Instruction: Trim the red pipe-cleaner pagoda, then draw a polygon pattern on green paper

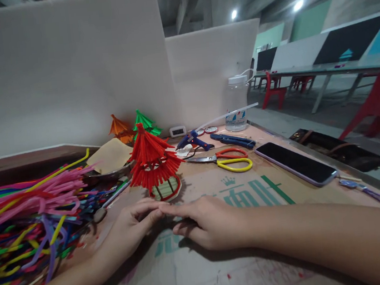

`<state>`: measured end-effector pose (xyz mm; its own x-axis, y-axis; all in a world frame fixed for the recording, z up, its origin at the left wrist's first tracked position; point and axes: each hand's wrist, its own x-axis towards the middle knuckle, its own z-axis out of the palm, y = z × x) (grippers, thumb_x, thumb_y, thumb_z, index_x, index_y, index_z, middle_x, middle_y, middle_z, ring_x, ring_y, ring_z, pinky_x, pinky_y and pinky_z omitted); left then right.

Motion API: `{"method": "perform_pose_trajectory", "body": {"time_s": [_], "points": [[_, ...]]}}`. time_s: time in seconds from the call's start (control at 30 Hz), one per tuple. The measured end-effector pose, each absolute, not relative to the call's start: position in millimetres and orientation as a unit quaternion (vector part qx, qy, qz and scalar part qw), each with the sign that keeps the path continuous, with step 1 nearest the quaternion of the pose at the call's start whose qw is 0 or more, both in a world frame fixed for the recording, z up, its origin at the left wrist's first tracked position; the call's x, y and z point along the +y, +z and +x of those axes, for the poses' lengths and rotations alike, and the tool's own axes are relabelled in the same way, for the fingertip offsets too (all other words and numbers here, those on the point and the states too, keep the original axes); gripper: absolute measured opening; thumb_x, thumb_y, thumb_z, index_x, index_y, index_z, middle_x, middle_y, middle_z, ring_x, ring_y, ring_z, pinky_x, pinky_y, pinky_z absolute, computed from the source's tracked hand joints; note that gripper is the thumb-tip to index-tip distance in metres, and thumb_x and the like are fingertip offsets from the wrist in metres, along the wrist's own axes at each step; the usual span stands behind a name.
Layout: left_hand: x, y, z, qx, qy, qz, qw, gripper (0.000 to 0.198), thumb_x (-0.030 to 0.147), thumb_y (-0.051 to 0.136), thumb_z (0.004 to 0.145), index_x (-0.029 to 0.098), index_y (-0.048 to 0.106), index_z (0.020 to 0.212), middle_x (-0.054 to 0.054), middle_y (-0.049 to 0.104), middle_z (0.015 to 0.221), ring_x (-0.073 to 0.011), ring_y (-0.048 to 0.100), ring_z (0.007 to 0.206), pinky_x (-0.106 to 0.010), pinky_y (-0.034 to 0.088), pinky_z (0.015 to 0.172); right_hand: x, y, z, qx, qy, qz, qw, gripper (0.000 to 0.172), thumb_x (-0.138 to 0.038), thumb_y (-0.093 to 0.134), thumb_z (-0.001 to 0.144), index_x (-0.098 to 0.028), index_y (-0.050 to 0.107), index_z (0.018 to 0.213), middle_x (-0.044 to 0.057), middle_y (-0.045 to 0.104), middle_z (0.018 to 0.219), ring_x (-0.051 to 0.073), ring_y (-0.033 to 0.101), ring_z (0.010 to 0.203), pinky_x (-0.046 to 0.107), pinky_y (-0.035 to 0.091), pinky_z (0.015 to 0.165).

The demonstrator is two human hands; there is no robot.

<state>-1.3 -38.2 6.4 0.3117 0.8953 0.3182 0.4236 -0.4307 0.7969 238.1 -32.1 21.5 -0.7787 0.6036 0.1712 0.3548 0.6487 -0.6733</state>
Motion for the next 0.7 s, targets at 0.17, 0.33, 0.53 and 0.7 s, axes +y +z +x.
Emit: {"method": "perform_pose_trajectory", "body": {"time_s": [0.17,0.33,0.53,0.7], "points": [[-40,8,0,0.441,0.385,0.754,0.297,0.026,0.041,0.064,0.091,0.022,0.076,0.079,-0.004,0.075,0.078,-0.02,0.067,0.076,-0.03,0.052,0.072,-29,22,235,-0.854,0.373,-0.274,0.237,0.049,-0.028,0.052,0.099,-0.017,0.067,0.144,0.005,0.072,0.085,0.014,0.056,0.068,0.026,0.046,0.067],[-40,8,2,0.451,0.379,0.744,0.315,0.031,0.044,0.066,0.089,0.021,0.064,0.068,-0.001,0.069,0.07,-0.0172,0.062,0.068,-0.027,0.049,0.067,-24,19,233,-0.799,0.413,-0.318,0.299,0.03,-0.026,0.056,0.095,-0.015,0.075,0.115,0.005,0.069,0.087,0.014,0.058,0.073,0.026,0.046,0.068],[-38,4,0,0.456,0.385,0.728,0.338,0.031,0.045,0.067,0.088,0.021,0.06,0.07,0.0,0.068,0.07,-0.0165,0.063,0.066,-0.027,0.051,0.066,-7,17,236,-0.7,0.494,-0.372,0.356,0.036,-0.049,0.061,0.097,-0.016,0.07,0.109,-0.006,0.046,0.063,0.01,0.037,0.052,0.023,0.031,0.049],[-40,4,2,0.441,0.374,0.743,0.337,0.034,0.044,0.055,0.098,0.021,0.066,0.075,-0.002,0.071,0.073,-0.0179,0.067,0.07,-0.028,0.054,0.069,2,16,238,-0.713,0.469,-0.374,0.362,0.034,-0.049,0.064,0.095,-0.016,0.07,0.104,-0.006,0.045,0.062,0.01,0.038,0.053,0.024,0.029,0.05]]}}
